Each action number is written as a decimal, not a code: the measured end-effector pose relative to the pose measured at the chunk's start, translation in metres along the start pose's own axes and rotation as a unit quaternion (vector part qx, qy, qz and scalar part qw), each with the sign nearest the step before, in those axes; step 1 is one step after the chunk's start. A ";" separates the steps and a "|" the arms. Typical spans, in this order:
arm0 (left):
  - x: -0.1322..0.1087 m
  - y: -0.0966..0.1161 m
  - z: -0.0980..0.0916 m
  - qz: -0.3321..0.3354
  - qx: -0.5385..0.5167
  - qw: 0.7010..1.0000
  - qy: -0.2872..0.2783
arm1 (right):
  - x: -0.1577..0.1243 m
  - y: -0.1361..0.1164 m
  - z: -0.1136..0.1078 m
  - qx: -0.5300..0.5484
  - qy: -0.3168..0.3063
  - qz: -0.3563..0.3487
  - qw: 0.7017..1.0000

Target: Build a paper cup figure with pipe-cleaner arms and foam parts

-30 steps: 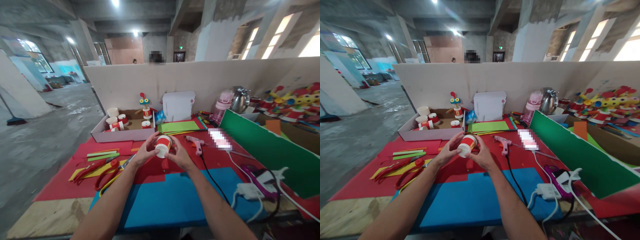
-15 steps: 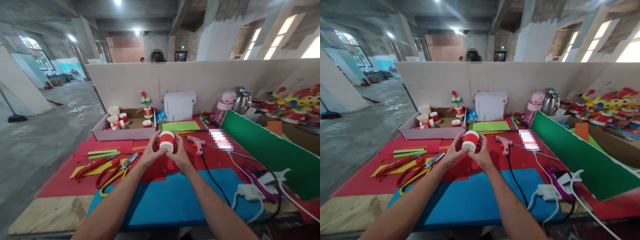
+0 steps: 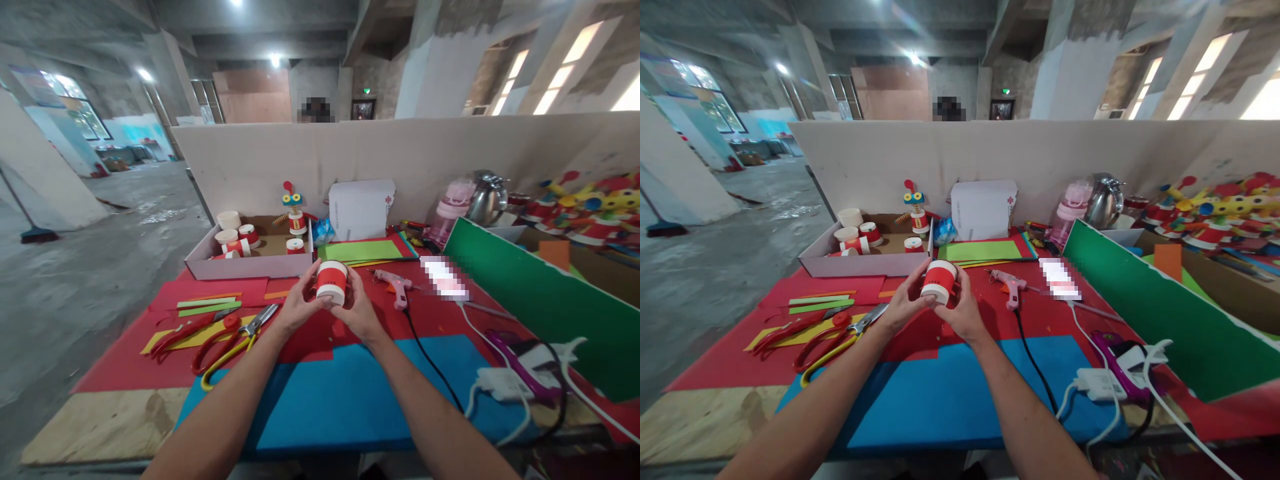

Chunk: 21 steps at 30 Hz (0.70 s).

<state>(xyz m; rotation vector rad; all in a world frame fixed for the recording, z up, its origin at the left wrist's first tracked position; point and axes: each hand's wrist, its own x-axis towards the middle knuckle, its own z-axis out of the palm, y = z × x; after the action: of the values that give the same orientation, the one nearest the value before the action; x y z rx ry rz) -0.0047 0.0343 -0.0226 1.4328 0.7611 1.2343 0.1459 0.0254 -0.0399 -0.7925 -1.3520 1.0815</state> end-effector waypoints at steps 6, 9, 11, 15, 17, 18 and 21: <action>0.001 -0.004 -0.002 -0.005 0.041 0.999 0.030 | -0.002 -0.004 0.000 -0.012 -0.016 0.032 0.999; 0.002 -0.007 -0.001 -0.005 0.042 0.998 0.043 | -0.001 -0.003 0.001 -0.011 -0.002 0.036 0.999; 0.002 -0.008 0.001 -0.013 0.033 0.998 0.044 | -0.001 -0.002 0.003 -0.020 0.022 0.042 0.999; 0.001 -0.005 0.004 -0.024 0.009 0.999 0.030 | -0.001 0.000 0.006 -0.030 0.052 0.066 0.996; 0.001 -0.001 0.001 -0.019 0.010 0.999 0.031 | -0.002 0.001 0.006 -0.015 0.032 0.075 0.997; 0.001 0.001 -0.001 -0.016 0.013 0.999 0.032 | -0.002 0.001 0.005 -0.005 0.009 0.080 0.997; 0.002 0.007 -0.014 -0.018 0.045 0.999 0.015 | -0.001 -0.003 -0.001 -0.008 -0.046 0.082 0.996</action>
<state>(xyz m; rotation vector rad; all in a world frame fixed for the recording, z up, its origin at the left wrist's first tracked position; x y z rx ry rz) -0.0185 0.0382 -0.0162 1.4709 0.8690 1.2097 0.1472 0.0233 -0.0381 -0.8871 -1.3931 1.2502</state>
